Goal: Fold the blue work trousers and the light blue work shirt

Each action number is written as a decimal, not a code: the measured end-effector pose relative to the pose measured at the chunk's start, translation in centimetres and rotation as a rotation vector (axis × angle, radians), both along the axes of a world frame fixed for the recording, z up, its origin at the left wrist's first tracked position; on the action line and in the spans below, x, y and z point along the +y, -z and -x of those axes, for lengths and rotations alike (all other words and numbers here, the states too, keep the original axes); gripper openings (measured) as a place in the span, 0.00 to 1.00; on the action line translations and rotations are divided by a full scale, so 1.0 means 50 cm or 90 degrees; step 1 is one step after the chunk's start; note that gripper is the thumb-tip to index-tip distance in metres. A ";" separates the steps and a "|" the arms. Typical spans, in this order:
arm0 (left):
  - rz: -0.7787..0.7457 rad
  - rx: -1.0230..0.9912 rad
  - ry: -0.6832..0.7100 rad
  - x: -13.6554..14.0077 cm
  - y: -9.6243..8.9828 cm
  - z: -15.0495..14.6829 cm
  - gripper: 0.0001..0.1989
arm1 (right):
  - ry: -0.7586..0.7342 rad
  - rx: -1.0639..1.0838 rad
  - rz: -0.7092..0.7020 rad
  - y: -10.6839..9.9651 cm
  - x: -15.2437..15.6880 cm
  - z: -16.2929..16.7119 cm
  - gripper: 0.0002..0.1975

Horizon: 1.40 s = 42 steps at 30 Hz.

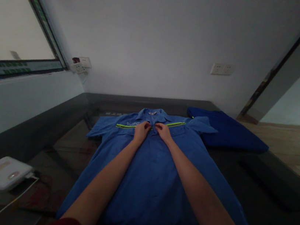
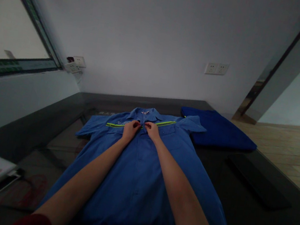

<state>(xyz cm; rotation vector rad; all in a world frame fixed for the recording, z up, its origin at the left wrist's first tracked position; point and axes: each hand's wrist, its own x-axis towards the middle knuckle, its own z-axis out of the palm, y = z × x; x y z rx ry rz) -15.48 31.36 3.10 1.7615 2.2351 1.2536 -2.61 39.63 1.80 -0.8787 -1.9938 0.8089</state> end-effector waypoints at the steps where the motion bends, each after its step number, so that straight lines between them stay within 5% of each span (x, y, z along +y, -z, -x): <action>1: 0.002 0.004 0.000 0.000 -0.001 -0.001 0.07 | -0.002 0.004 0.000 0.001 0.000 -0.001 0.12; 21: -0.019 0.042 0.007 0.000 0.002 -0.002 0.07 | -0.044 0.003 -0.032 0.003 -0.007 -0.004 0.12; 42: -0.073 -0.006 0.123 0.001 0.005 0.004 0.08 | -0.093 -0.013 -0.159 -0.010 0.004 -0.021 0.06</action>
